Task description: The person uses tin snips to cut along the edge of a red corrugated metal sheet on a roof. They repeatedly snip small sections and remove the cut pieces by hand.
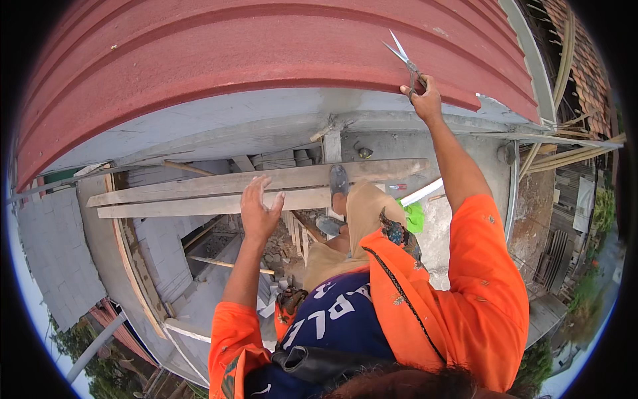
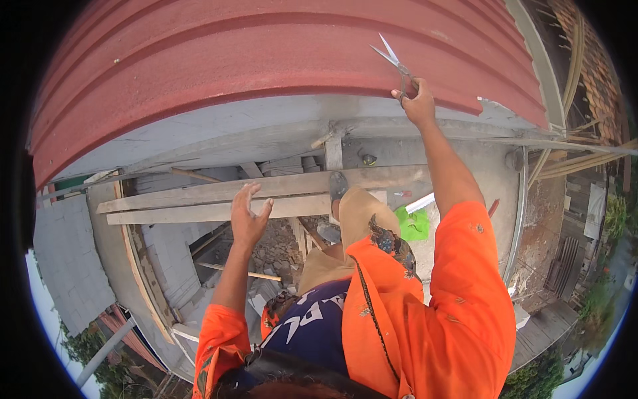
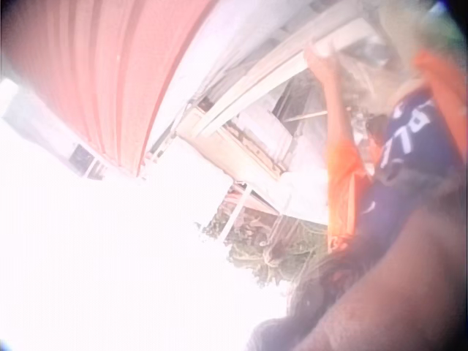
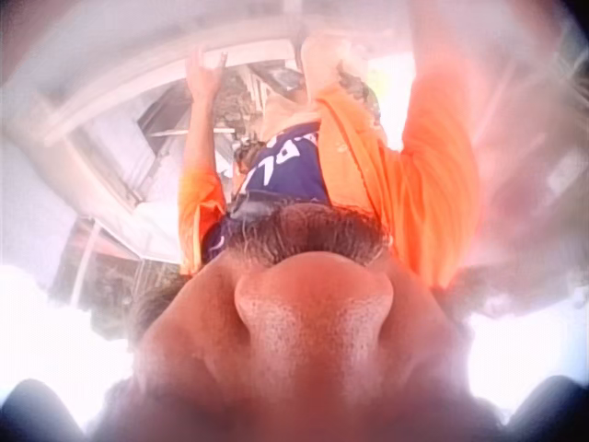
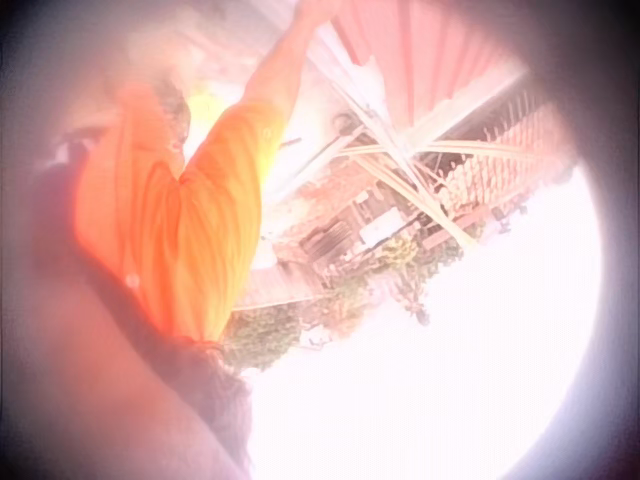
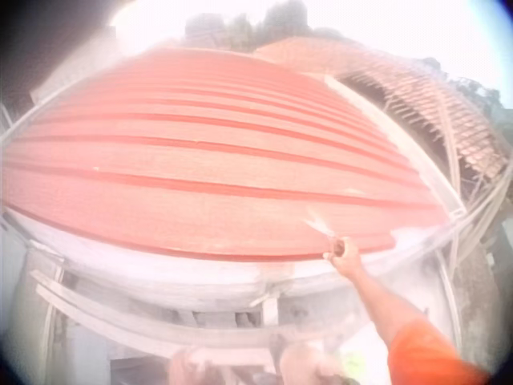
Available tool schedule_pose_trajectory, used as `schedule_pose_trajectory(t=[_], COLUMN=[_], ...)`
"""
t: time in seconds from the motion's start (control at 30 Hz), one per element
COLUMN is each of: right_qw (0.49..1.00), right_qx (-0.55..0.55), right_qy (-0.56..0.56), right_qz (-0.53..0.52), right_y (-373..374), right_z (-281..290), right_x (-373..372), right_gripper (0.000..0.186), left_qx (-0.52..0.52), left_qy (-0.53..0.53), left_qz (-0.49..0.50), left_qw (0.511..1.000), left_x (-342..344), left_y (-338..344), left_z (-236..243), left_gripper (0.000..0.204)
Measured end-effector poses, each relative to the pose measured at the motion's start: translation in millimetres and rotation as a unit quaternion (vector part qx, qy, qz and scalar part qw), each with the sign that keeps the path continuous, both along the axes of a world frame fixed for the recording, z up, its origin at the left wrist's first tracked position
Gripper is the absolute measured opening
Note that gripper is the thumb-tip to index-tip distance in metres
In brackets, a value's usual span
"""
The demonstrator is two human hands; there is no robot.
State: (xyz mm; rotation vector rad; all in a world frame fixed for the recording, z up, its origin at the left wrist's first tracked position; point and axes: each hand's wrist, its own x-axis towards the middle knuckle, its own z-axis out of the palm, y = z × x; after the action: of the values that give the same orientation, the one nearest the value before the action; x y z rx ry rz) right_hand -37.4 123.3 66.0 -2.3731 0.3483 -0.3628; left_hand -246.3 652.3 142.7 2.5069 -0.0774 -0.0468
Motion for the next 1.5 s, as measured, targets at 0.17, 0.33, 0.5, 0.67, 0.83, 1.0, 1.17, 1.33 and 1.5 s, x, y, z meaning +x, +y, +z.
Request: schedule_pose_trajectory(t=[0.17, 0.33, 0.5, 0.67, 0.83, 1.0, 1.17, 1.33, 1.5], right_qw=[0.989, 0.936, 0.875, 0.839, 0.84, 0.842, 0.834, 0.803, 0.805], right_qx=[0.143, 0.332, 0.444, 0.412, 0.419, 0.429, 0.454, 0.524, 0.506], right_qy=[0.02, 0.097, 0.195, 0.353, 0.343, 0.326, 0.314, 0.283, 0.303], right_qz=[-0.027, -0.057, -0.025, -0.02, -0.005, -0.019, -0.014, 0.021, 0.059], right_y=[5.3, 18.7, 33.6, 33.4, 40.3, 41.1, 40.1, 42.7, 24.5], right_z=[29.5, 32.0, 72.8, 58.8, 34.2, 6.4, 11.2, -21.1, -17.8], right_x=[-25.4, -84.0, -142.3, -192.9, -196.8, -176.6, -152.9, -162.1, -123.5], right_gripper=[0.071, 0.055, 0.058, 0.056, 0.047, 0.044, 0.066, 0.09, 0.098], left_qx=[0.13, 0.214, 0.337, 0.346, 0.42, 0.452, 0.437, 0.391, 0.373], left_qy=[-0.091, -0.064, -0.115, -0.135, -0.129, -0.142, -0.097, -0.011, -0.036], left_qz=[-0.202, -0.292, -0.384, -0.402, -0.385, -0.391, -0.405, -0.404, -0.423], left_qw=[0.966, 0.93, 0.852, 0.837, 0.812, 0.789, 0.797, 0.827, 0.825], left_x=[134.0, 221.8, 256.9, 274.9, 292.0, 301.9, 308.5, 306.6, 306.6], left_y=[-83.4, -162.3, -220.3, -273.4, -311.9, -313.4, -312.1, -322.2, -319.1], left_z=[69.0, 74.6, 38.4, 15.5, -19.9, -43.9, -42.5, -18.4, -13.2], left_gripper=[0.075, 0.096, 0.093, 0.075, 0.07, 0.065, 0.068, 0.078, 0.087])
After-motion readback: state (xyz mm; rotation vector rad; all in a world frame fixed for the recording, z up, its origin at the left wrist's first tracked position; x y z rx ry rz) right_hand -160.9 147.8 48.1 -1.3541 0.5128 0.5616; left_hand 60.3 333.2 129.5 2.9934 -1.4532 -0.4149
